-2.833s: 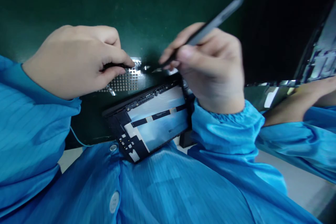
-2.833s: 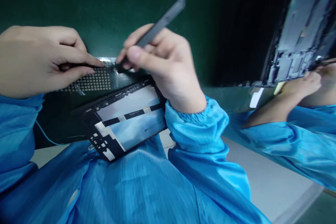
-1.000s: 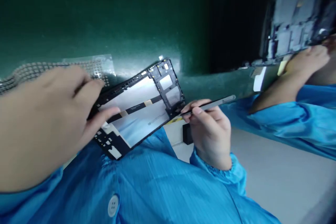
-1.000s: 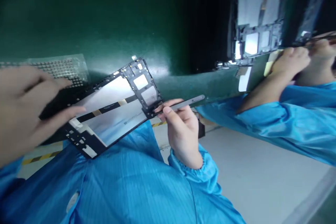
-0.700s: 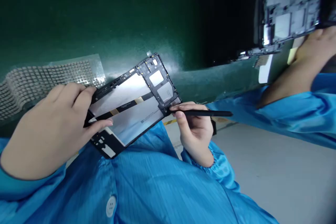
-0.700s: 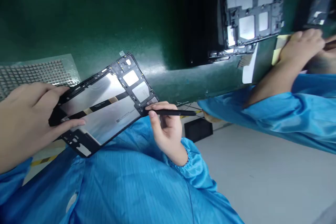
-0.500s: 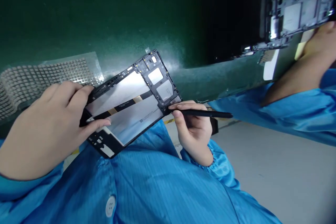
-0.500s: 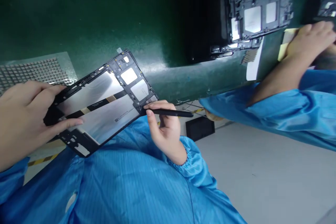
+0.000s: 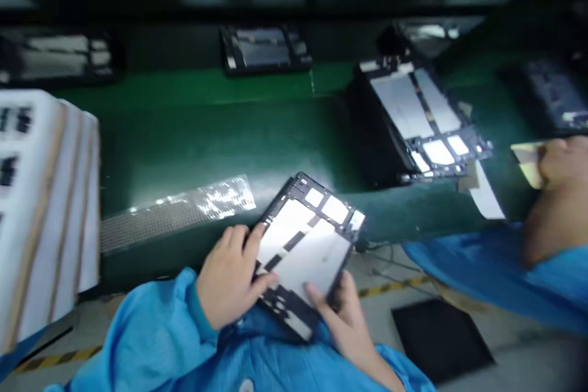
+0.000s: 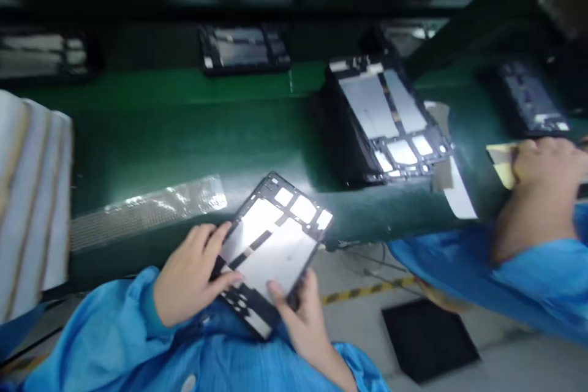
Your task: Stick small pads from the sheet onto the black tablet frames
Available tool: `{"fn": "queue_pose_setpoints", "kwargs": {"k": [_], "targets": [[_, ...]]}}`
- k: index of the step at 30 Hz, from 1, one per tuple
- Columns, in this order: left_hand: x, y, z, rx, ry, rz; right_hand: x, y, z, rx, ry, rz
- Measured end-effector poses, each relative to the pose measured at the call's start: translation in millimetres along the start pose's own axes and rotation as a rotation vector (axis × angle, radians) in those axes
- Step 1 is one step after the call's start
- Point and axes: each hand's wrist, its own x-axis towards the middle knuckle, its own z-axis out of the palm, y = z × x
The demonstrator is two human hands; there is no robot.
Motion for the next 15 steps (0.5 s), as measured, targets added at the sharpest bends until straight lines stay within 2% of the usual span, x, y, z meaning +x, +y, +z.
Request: {"fn": "queue_pose_setpoints", "kwargs": {"k": [2,4,6,8,10,12,15], "targets": [[11.6,-16.7,-10.8,-0.022,0.110,0.029,27.6,-23.2,9.9,0.118,0.140,0.045],[27.8,-49.9,-28.5,-0.041,0.250,-0.003,76.0,-66.4,26.6,0.159,0.085,0.022],[43.2,-91.6,-43.3,-0.055,0.418,-0.090,137.4,-120.0,60.0,0.149,-0.039,-0.093],[53.2,-129.6,-47.7,-0.068,0.577,-0.173,201.6,-172.4,111.2,0.063,-0.148,-0.196],[56.5,-154.0,-40.8,-0.082,0.669,-0.195,258.8,-216.5,171.5,-0.030,-0.215,-0.247],[55.6,-162.7,-27.6,-0.098,0.691,-0.165,301.9,-250.9,229.0,-0.175,-0.253,-0.304],[52.9,-158.2,-9.5,-0.117,0.695,-0.116,335.7,-288.9,302.4,-0.430,-0.269,-0.451]]}}
